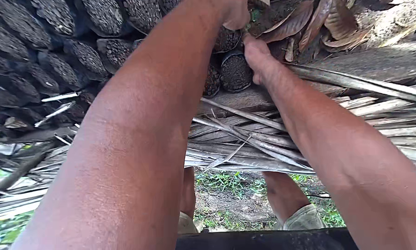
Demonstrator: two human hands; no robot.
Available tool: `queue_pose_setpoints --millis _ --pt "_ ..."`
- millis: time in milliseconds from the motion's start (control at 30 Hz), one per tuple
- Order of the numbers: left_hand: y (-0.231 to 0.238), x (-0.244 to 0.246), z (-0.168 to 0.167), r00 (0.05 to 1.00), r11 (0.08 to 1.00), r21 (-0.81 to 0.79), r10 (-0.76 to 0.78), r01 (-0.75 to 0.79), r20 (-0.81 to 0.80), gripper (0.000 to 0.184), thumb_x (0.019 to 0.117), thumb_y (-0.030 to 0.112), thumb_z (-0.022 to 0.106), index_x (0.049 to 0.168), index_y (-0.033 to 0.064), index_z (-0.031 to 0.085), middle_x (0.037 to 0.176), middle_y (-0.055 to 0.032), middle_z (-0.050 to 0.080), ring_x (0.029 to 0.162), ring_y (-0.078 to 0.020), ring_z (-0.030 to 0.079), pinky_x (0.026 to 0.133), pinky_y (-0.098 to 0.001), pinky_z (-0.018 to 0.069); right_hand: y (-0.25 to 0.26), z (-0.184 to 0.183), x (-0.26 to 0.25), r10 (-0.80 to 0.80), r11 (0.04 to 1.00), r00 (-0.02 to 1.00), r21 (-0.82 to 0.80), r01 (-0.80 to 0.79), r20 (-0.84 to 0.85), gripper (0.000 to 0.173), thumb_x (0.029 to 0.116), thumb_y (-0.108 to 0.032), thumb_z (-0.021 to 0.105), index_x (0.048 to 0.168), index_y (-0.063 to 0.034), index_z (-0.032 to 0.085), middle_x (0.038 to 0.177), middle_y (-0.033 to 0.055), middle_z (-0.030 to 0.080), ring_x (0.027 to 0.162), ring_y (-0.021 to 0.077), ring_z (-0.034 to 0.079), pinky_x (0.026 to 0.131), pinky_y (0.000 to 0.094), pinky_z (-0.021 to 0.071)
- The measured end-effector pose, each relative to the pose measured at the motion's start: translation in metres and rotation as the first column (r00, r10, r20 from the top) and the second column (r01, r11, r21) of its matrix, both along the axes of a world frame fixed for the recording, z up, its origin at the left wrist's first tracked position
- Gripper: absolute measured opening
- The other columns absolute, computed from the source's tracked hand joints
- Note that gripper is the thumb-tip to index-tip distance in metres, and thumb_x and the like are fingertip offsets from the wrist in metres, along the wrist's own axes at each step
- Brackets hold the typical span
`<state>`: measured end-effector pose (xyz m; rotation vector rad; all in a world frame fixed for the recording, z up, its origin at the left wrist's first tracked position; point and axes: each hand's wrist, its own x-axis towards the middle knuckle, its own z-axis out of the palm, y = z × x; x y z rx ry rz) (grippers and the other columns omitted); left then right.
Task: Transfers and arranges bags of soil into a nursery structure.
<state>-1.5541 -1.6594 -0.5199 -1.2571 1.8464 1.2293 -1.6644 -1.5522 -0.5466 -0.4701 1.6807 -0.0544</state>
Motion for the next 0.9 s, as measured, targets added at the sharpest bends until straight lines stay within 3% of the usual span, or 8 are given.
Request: queue_pose_setpoints --millis 67,233,300,367,500,567,700,900 --pt "-0.010 -0.011 -0.007 1.000 0.999 0.053 -0.013 0.012 0.008 0.032 0.1047 0.020 0.051 0.122 -0.0018 0.066 0.113 -0.0187 0.067 0.106 -0.0290 0.063 0.092 -0.0500 0.0469 -0.003 0.003 0.002 0.006 0.999 0.999 0.043 -0.004 -0.043 0.070 0.1075 -0.062 0.025 0.145 -0.0118 0.055 0.150 0.0160 0.052 0.142 0.0299 0.047 0.109 0.0636 0.0421" --pt "0.016 -0.039 -0.070 0.942 0.981 -0.102 0.187 -0.165 0.278 0.023 0.0991 0.008 0.055 0.112 0.0011 0.072 0.106 -0.0137 0.071 0.100 -0.0237 0.066 0.088 -0.0388 0.0508 0.002 0.006 0.012 -0.004 0.999 0.999 -0.042 0.005 0.036 0.056 0.1117 -0.049 0.026 0.152 -0.0172 0.049 0.156 0.0082 0.047 0.148 0.0225 0.041 0.116 0.0587 0.0385" --pt "0.014 -0.011 -0.032 0.999 0.999 0.032 0.010 -0.011 0.050 0.031 0.1074 0.015 0.045 0.120 -0.0027 0.067 0.114 -0.0233 0.067 0.110 -0.0374 0.063 0.094 -0.0579 0.0480 0.004 0.000 0.009 0.066 0.989 0.997 -0.136 -0.059 0.047 0.053 0.1127 -0.041 0.024 0.152 -0.0159 0.049 0.156 0.0081 0.049 0.147 0.0223 0.041 0.118 0.0572 0.0370" --pt "0.016 0.013 -0.016 0.990 0.994 -0.078 -0.089 0.081 -0.109 0.043 0.1080 0.031 0.039 0.121 0.0030 0.068 0.117 -0.0256 0.068 0.115 -0.0455 0.064 0.095 -0.0718 0.0476 0.003 -0.001 0.004 0.141 0.974 0.986 -0.192 -0.120 0.095 0.053 0.1135 -0.040 0.020 0.159 -0.0201 0.040 0.161 0.0040 0.044 0.151 0.0197 0.036 0.123 0.0559 0.0319" --pt "0.022 0.015 -0.006 0.993 0.973 -0.230 -0.024 -0.002 -0.112 0.048 0.1070 0.037 0.038 0.121 0.0035 0.070 0.130 -0.0244 0.066 0.131 -0.0440 0.057 0.111 -0.0702 0.0389 -0.010 0.015 -0.004 0.036 0.996 0.994 -0.083 -0.027 0.105 0.060 0.1101 -0.056 0.026 0.152 -0.0217 0.051 0.154 0.0060 0.052 0.144 0.0229 0.046 0.114 0.0606 0.0405" --pt "0.026 0.019 0.017 0.978 0.964 -0.206 0.138 -0.168 -0.154 0.044 0.1090 0.032 0.037 0.120 0.0031 0.069 0.125 -0.0212 0.068 0.126 -0.0378 0.062 0.109 -0.0619 0.0453 -0.011 0.020 -0.004 -0.081 0.996 0.996 -0.029 0.082 0.040 0.063 0.1066 -0.061 0.033 0.139 -0.0143 0.060 0.142 0.0117 0.060 0.134 0.0262 0.055 0.106 0.0593 0.0485" --pt "0.041 0.070 0.087 0.876 0.865 -0.228 0.371 -0.446 -0.307 0.040 0.1102 0.028 0.037 0.121 0.0054 0.068 0.115 -0.0163 0.072 0.113 -0.0296 0.069 0.101 -0.0529 0.0528 -0.026 0.070 -0.020 -0.119 0.992 0.993 -0.046 0.118 -0.025 0.064 0.1043 -0.065 0.039 0.144 -0.0180 0.058 0.143 0.0118 0.058 0.134 0.0304 0.053 0.105 0.0631 0.0449" --pt "0.145 0.191 0.250 0.718 0.697 -0.175 0.661 -0.695 -0.219 0.041 0.1106 0.035 0.043 0.129 0.0098 0.069 0.116 -0.0150 0.073 0.110 -0.0289 0.071 0.100 -0.0576 0.0554 -0.023 0.227 -0.066 0.317 0.914 0.934 -0.209 -0.347 -0.163 0.062 0.1063 -0.060 0.039 0.141 -0.0147 0.062 0.140 0.0182 0.062 0.132 0.0362 0.057 0.108 0.0666 0.0434"
